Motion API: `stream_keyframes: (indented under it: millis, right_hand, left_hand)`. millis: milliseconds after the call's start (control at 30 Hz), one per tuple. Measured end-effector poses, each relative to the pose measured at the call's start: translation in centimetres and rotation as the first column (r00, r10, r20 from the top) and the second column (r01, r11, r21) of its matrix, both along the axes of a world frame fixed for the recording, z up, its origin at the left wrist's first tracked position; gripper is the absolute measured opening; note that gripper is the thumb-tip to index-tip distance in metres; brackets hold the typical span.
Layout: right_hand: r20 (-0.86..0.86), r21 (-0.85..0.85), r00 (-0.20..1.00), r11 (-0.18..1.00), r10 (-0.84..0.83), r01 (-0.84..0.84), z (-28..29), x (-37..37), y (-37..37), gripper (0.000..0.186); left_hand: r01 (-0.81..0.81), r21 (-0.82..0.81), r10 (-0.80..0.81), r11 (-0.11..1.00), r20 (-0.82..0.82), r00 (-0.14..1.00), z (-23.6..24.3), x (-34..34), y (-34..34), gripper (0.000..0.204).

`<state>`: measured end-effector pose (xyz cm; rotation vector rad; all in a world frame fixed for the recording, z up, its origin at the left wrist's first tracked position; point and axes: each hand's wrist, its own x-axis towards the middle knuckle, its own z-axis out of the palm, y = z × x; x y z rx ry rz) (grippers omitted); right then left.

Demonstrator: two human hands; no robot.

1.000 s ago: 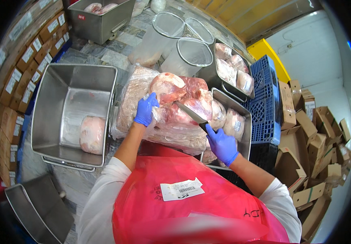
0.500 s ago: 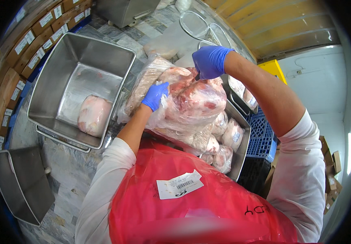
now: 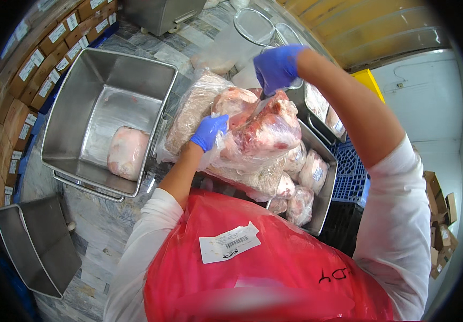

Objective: The person removes a large vacuum-sealed package of raw meat from a metal bin, places it on the work surface, and uses a knife to cut open the plastic wrap. The person then pulls the meat out of the packaging and places it into a metal bin.

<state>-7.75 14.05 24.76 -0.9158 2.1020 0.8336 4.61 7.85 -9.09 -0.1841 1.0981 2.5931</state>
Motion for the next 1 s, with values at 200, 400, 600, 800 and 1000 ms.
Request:
stream_keyframes:
  millis: [200,400,600,800,1000]
  right_hand:
    - [-0.254,-0.487,0.942,0.87,-0.221,0.073,0.2,11.9,15.2,0.023]
    - [-0.334,-0.738,0.754,0.654,-0.565,0.163,-5.5,25.3,24.6,0.037]
    - [-0.334,-0.764,0.76,0.632,-0.558,0.129,-9.6,27.5,26.5,0.043]
    - [-0.369,-0.631,0.842,0.771,-0.393,0.083,-8.8,23.6,23.9,0.047]
    - [-0.335,-0.365,0.939,0.93,-0.082,-0.049,-4.6,18.3,18.8,0.06]
  left_hand:
    - [0.032,0.103,-0.052,0.994,0.198,0.979,1.3,-1.3,-0.1,0.008]
    - [0.145,0.018,-0.146,0.989,0.153,0.977,2.1,-1.4,1.1,0.013]
    - [0.292,-0.058,-0.276,0.955,0.195,0.941,4.6,-2.4,0.3,0.02]
    - [0.409,-0.105,-0.374,0.906,0.25,0.893,5.5,-3.0,-0.3,0.02]
    - [0.417,-0.217,-0.369,0.883,0.23,0.901,3.4,-3.5,-1.3,0.016]
